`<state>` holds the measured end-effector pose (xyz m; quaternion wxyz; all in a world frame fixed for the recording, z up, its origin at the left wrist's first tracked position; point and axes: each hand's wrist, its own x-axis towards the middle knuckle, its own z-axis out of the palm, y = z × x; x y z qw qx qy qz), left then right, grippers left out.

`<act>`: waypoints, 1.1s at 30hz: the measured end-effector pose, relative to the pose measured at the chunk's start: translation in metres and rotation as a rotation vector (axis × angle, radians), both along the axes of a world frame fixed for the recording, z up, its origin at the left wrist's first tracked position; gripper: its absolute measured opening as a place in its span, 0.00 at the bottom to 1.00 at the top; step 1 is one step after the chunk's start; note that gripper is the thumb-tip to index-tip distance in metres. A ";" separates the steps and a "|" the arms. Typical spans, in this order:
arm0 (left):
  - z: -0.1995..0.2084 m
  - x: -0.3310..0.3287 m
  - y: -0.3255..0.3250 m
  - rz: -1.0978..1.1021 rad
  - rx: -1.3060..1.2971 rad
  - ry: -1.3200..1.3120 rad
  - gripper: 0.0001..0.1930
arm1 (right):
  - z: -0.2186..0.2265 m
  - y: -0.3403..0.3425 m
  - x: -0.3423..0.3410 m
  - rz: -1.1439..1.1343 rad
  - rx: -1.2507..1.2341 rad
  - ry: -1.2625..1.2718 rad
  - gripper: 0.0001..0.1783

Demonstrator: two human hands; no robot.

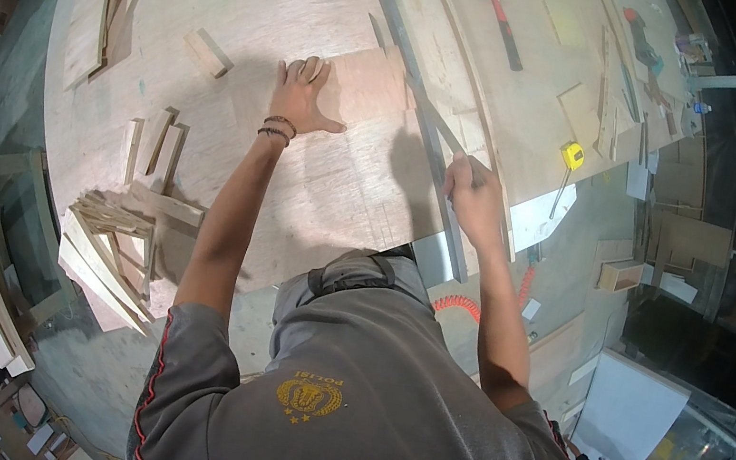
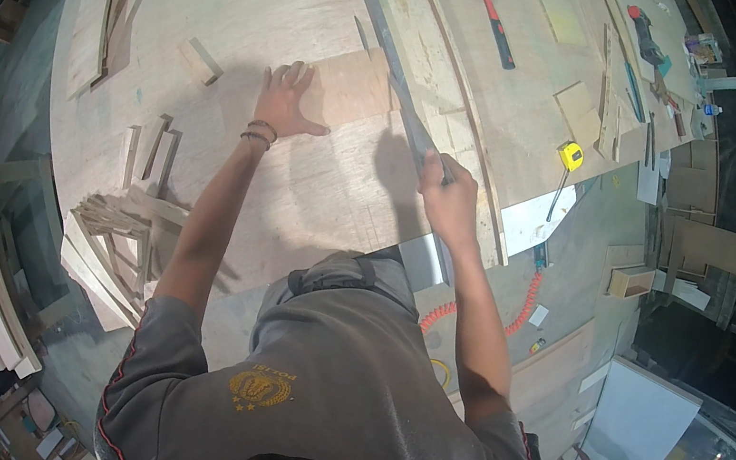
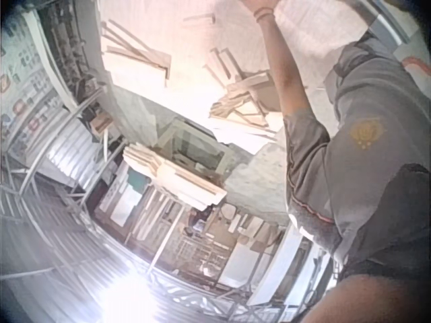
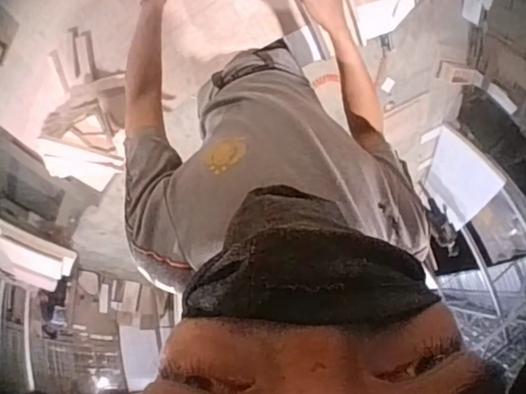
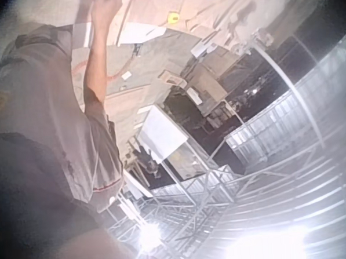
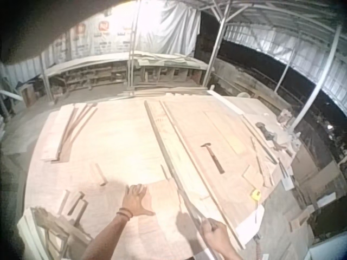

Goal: The person measures and marks a large wooden board with a tape measure and pencil, then uses a hand saw to cut the board along the marked line. They handle the cut pieces and continue sawing through the wood.

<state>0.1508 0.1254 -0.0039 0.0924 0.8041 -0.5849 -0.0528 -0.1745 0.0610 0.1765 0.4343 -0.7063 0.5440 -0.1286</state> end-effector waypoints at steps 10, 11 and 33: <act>0.007 0.025 -0.017 0.018 0.049 0.068 0.70 | -0.007 -0.021 0.021 0.002 -0.021 -0.008 0.29; 0.006 0.027 -0.018 0.020 0.051 0.067 0.70 | -0.007 -0.024 0.023 0.013 -0.030 -0.010 0.29; 0.017 0.069 -0.056 0.024 0.191 -0.002 0.73 | -0.034 -0.053 0.062 -0.026 -0.100 0.029 0.32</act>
